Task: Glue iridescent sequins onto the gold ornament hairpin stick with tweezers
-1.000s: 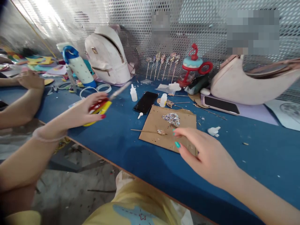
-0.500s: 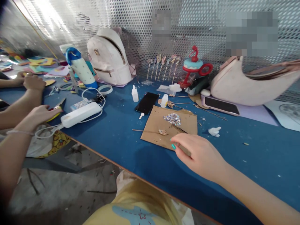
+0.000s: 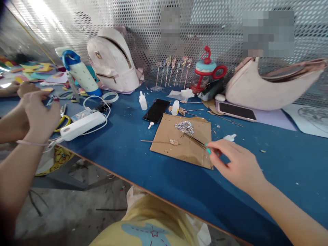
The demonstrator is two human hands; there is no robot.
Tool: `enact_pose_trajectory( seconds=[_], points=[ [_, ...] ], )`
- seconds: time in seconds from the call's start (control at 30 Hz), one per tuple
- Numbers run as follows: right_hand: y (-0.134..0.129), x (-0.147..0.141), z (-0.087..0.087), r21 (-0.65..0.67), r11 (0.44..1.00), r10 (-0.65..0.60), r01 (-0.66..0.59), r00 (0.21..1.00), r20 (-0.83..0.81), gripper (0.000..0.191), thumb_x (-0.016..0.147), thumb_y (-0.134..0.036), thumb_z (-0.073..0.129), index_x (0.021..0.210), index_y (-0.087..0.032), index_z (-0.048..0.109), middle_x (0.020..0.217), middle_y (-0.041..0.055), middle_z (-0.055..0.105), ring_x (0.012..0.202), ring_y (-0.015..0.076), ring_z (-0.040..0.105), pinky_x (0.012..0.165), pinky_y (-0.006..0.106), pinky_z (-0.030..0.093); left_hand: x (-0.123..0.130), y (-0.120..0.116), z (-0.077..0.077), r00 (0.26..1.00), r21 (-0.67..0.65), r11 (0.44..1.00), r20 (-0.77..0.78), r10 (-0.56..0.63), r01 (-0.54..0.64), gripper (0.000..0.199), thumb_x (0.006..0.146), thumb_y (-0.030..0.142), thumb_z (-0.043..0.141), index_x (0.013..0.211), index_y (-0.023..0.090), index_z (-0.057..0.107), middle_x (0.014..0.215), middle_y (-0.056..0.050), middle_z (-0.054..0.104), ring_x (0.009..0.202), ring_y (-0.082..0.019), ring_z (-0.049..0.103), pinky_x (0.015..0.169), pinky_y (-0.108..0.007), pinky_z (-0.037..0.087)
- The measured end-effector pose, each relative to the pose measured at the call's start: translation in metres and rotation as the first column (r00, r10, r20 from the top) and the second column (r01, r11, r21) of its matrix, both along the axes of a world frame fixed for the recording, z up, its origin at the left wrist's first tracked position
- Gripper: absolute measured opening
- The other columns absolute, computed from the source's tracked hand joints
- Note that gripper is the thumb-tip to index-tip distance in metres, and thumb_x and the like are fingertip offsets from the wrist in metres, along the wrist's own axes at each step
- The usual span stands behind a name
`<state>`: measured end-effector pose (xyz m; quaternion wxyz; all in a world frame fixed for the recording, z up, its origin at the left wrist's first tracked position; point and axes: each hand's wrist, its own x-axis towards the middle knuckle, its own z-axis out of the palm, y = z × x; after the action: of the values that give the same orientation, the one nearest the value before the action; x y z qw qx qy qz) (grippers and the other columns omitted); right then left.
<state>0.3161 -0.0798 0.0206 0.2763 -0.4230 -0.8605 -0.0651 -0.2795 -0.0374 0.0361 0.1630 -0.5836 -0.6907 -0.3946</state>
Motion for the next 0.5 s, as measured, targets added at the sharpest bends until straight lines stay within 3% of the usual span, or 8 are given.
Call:
enact_pose_trajectory(
  seconds=[0.03,0.1,0.2,0.27,0.37,0.43,0.5],
  points=[
    [0.001,0.003,0.0,0.02,0.999,-0.046,0.047,0.999,-0.024,0.027,0.083,-0.018,0.054,0.101,-0.039,0.055,0.084,0.0008,0.069,0.071,0.0242,0.068,0.064,0.038,0.054,0.025,-0.003,0.005,0.997,0.097,0.995,-0.069,0.016,-0.009,0.029,0.086,0.033,0.051,0.115,0.027,0.051,0.118,0.002,0.054,0.12,-0.029,0.043,0.107,-0.051,0.03],
    [0.006,0.011,0.0,0.058,0.986,-0.154,0.158,0.986,-0.065,0.025,0.082,-0.02,0.055,0.099,-0.039,0.053,0.079,0.0022,0.065,0.067,0.0249,0.065,0.063,0.04,0.052,0.077,-0.008,0.014,0.98,0.153,0.982,-0.185,-0.079,0.108,0.026,0.086,0.027,0.053,0.112,0.025,0.054,0.11,0.001,0.059,0.109,-0.024,0.053,0.103,-0.046,0.038],
    [0.018,0.028,-0.004,0.051,0.926,-0.366,0.375,0.922,-0.128,0.017,0.08,-0.029,0.059,0.093,-0.034,0.049,0.074,0.0039,0.058,0.065,0.0246,0.059,0.065,0.04,0.049,0.152,-0.005,0.016,0.899,0.047,0.926,-0.263,-0.351,0.375,0.018,0.085,0.024,0.056,0.103,0.023,0.059,0.101,0.0,0.063,0.103,-0.021,0.057,0.102,-0.041,0.042],
    [0.029,0.045,-0.011,-0.073,0.871,-0.489,0.485,0.847,-0.206,0.028,0.074,-0.039,0.064,0.094,-0.03,0.047,0.077,0.0031,0.056,0.064,0.0225,0.057,0.063,0.039,0.047,0.194,0.007,0.01,0.83,-0.052,0.851,-0.193,-0.523,0.523,0.017,0.086,0.024,0.054,0.103,0.022,0.059,0.097,-0.001,0.064,0.097,-0.019,0.059,0.095,-0.037,0.046],
    [0.045,0.072,-0.024,-0.184,0.826,-0.562,0.532,0.797,-0.221,0.054,0.063,-0.051,0.067,0.105,-0.024,0.045,0.079,0.0012,0.053,0.063,0.0198,0.053,0.063,0.037,0.045,0.248,0.04,-0.01,0.709,-0.218,0.691,0.008,-0.705,0.689,0.035,0.087,0.03,0.055,0.118,0.016,0.054,0.114,-0.008,0.063,0.106,-0.019,0.059,0.099,-0.036,0.045],
    [0.053,0.087,-0.033,-0.233,0.81,-0.572,0.538,0.811,-0.118,0.059,0.066,-0.055,0.063,0.11,-0.021,0.046,0.081,0.0019,0.052,0.066,0.0196,0.053,0.063,0.035,0.044,0.278,0.069,-0.024,0.661,-0.262,0.614,0.161,-0.733,0.745,0.049,0.085,0.03,0.057,0.128,0.01,0.047,0.127,-0.015,0.058,0.116,-0.021,0.056,0.103,-0.036,0.044],
    [0.059,0.095,-0.041,-0.284,0.799,-0.554,0.53,0.832,-0.008,0.056,0.07,-0.056,0.061,0.11,-0.019,0.05,0.082,0.0037,0.053,0.07,0.0208,0.053,0.065,0.035,0.043,0.305,0.096,-0.035,0.674,-0.316,0.598,0.26,-0.692,0.736,0.066,0.081,0.034,0.062,0.136,0.006,0.039,0.135,-0.02,0.053,0.124,-0.026,0.051,0.107,-0.04,0.041]
  ],
)
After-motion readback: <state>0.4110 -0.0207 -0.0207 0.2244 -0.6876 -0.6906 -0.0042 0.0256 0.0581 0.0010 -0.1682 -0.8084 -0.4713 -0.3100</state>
